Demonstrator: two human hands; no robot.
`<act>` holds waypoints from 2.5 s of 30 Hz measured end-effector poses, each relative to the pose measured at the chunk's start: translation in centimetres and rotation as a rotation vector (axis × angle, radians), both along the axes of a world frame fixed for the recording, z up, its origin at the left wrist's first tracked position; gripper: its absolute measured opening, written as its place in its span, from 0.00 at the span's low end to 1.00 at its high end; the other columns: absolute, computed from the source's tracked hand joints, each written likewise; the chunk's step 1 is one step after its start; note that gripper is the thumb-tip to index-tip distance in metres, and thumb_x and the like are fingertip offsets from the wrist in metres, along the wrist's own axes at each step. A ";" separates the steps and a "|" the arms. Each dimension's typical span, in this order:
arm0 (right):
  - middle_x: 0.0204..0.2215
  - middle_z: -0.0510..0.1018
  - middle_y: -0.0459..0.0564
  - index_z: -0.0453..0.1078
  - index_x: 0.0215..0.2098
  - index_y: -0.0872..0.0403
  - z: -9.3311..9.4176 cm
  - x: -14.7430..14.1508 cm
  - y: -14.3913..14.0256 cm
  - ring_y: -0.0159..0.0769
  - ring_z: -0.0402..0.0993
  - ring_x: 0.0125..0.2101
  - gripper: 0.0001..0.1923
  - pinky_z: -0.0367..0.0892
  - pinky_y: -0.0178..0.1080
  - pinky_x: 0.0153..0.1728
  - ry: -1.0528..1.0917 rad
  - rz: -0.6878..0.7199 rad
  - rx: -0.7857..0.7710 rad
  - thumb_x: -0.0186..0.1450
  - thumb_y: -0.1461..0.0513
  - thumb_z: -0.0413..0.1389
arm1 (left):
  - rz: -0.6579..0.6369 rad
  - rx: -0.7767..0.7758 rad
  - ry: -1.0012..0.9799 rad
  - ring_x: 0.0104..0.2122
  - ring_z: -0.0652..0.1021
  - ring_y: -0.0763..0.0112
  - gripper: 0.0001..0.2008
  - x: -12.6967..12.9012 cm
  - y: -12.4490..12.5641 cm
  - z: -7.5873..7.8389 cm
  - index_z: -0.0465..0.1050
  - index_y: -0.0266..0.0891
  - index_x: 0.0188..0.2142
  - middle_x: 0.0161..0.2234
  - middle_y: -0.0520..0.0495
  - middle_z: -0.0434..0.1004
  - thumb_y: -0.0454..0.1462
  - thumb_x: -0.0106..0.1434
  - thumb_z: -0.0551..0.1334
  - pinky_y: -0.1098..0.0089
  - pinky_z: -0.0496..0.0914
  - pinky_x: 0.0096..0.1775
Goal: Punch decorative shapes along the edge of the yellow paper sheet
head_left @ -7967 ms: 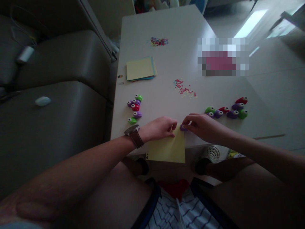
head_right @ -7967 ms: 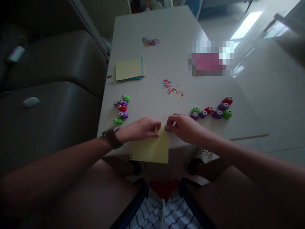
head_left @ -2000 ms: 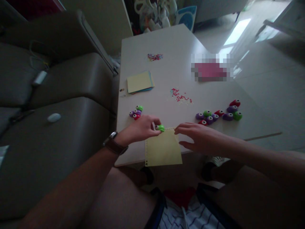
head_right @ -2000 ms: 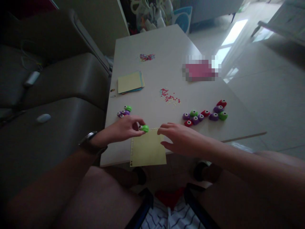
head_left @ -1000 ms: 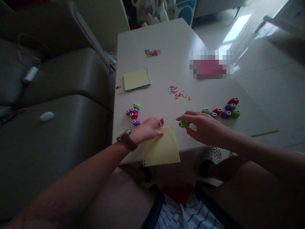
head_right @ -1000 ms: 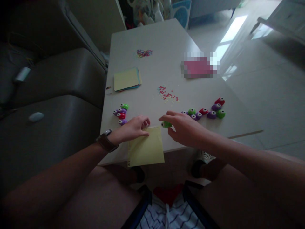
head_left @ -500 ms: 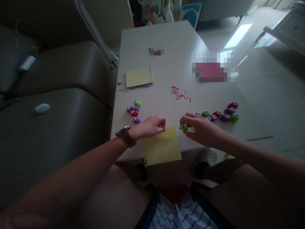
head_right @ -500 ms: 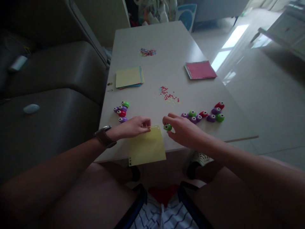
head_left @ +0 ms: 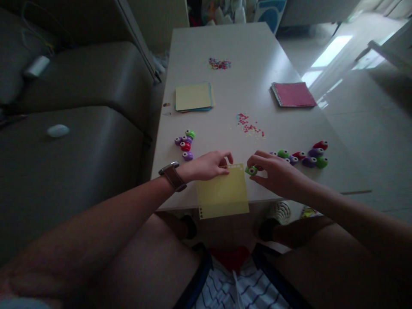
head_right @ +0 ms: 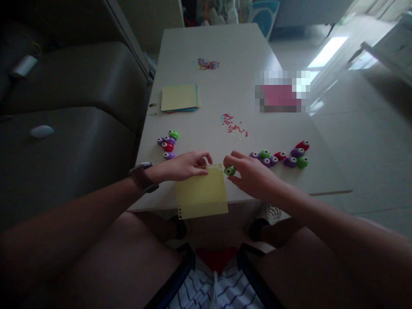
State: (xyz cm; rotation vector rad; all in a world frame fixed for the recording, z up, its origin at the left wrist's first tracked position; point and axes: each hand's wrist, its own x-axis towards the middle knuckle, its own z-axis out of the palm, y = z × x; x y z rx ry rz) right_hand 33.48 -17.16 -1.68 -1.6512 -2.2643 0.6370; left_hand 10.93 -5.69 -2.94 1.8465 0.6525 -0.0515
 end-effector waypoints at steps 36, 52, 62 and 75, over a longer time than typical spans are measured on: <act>0.33 0.79 0.51 0.75 0.38 0.54 -0.9 -1.3 0.2 0.34 0.74 0.28 0.06 0.66 0.37 0.31 0.148 -0.116 -0.250 0.69 0.61 0.56 | -0.149 0.481 0.077 0.29 0.70 0.72 0.11 0.6 -2.2 -1.6 0.71 0.39 0.33 0.30 0.53 0.73 0.39 0.61 0.71 0.69 0.57 0.29; 0.35 0.81 0.51 0.76 0.38 0.53 -1.2 -1.2 1.0 0.35 0.76 0.30 0.06 0.68 0.36 0.32 0.188 -0.133 -0.324 0.67 0.62 0.57 | -0.239 0.385 -0.054 0.30 0.71 0.72 0.09 0.3 -1.5 -1.7 0.71 0.37 0.37 0.32 0.51 0.72 0.26 0.57 0.64 0.71 0.62 0.33; 0.29 0.80 0.48 0.76 0.38 0.53 -0.9 -1.4 1.3 0.34 0.76 0.29 0.05 0.68 0.35 0.31 0.190 -0.138 -0.372 0.66 0.62 0.57 | -0.265 0.395 -0.089 0.35 0.73 0.70 0.14 -0.9 -1.6 -1.3 0.71 0.37 0.45 0.38 0.49 0.72 0.27 0.60 0.65 0.71 0.65 0.37; 0.30 0.82 0.49 0.76 0.38 0.53 -0.8 -0.9 1.9 0.35 0.75 0.28 0.06 0.66 0.35 0.29 0.138 -0.112 -0.444 0.67 0.59 0.58 | -0.331 0.539 -0.069 0.44 0.75 0.64 0.29 -1.7 -2.1 -1.7 0.61 0.46 0.65 0.47 0.45 0.71 0.32 0.67 0.65 0.67 0.67 0.47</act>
